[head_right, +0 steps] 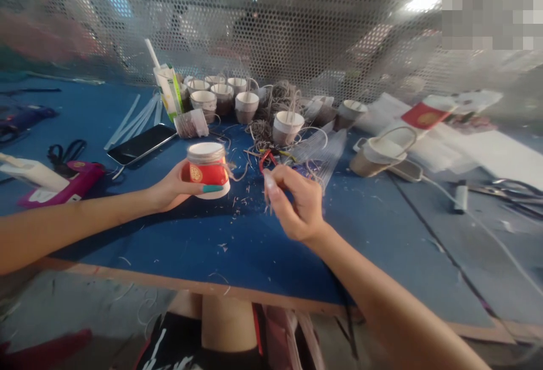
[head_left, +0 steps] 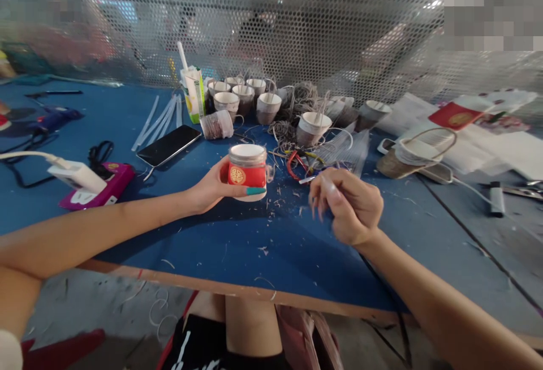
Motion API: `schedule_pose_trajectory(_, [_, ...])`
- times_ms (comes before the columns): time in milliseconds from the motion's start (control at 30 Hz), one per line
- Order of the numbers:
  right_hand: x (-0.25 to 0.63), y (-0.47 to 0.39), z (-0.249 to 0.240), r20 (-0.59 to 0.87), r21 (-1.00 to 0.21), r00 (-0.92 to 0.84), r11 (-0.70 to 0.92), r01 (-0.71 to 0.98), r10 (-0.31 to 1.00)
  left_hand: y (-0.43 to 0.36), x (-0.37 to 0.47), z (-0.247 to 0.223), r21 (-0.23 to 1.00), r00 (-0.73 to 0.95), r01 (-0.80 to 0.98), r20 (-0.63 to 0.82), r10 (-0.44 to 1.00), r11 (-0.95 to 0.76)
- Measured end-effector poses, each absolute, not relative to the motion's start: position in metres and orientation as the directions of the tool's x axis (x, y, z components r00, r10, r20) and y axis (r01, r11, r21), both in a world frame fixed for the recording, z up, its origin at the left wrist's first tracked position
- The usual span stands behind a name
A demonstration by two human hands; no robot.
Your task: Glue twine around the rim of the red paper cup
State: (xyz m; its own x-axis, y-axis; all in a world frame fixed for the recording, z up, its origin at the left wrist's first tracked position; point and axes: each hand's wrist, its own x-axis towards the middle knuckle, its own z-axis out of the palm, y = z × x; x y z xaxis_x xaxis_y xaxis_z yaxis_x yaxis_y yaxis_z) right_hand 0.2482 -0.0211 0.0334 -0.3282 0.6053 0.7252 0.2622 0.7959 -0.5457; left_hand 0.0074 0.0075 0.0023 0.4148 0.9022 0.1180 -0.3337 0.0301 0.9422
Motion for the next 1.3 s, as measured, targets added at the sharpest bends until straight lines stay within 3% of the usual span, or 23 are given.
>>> schedule_pose_trajectory(100, [0.249,-0.019,0.034,0.725,-0.573,-0.301,0.785,0.236,0.62,0.008,0.006,0.002,0.946,0.431,-0.323,0.126,0.893,0.023])
schedule_pose_trajectory(333, [0.237,-0.031,0.029,0.534,-0.655,-0.553,0.727,0.208,0.64,0.011,0.004,-0.003,0.936,0.375,-0.347,0.083,0.923,0.057])
schedule_pose_trajectory(533, [0.234,-0.026,0.026,0.538,-0.699,-0.371,0.647,0.307,0.757,0.01,0.005,-0.004,0.945,0.399,-0.324,0.089,0.913,0.05])
schedule_pose_trajectory(600, [0.234,-0.022,0.026,0.558,-0.646,-0.35,0.659,0.385,0.752,0.01,0.005,-0.005,0.961,0.427,-0.277,0.107,0.898,0.016])
schedule_pose_trajectory(733, [0.231,-0.016,0.027,0.633,-0.376,-0.457,0.764,0.524,0.625,0.008,0.005,-0.006,0.989,0.459,-0.146,0.094,0.883,-0.03])
schedule_pose_trajectory(967, [0.224,-0.016,0.025,0.676,-0.072,-0.567,0.807,0.586,0.471,0.001,0.007,0.001,0.998,0.484,-0.055,0.036,0.874,-0.011])
schedule_pose_trajectory(1133, [0.224,-0.017,0.026,0.754,0.0,-0.536,0.816,0.578,0.38,0.004,0.006,-0.002,0.992,0.491,-0.12,0.033,0.87,0.03])
schedule_pose_trajectory(1300, [0.225,-0.015,0.024,0.776,-0.052,-0.483,0.804,0.592,0.406,0.009,0.003,-0.009,0.98,0.501,-0.197,0.064,0.863,0.042])
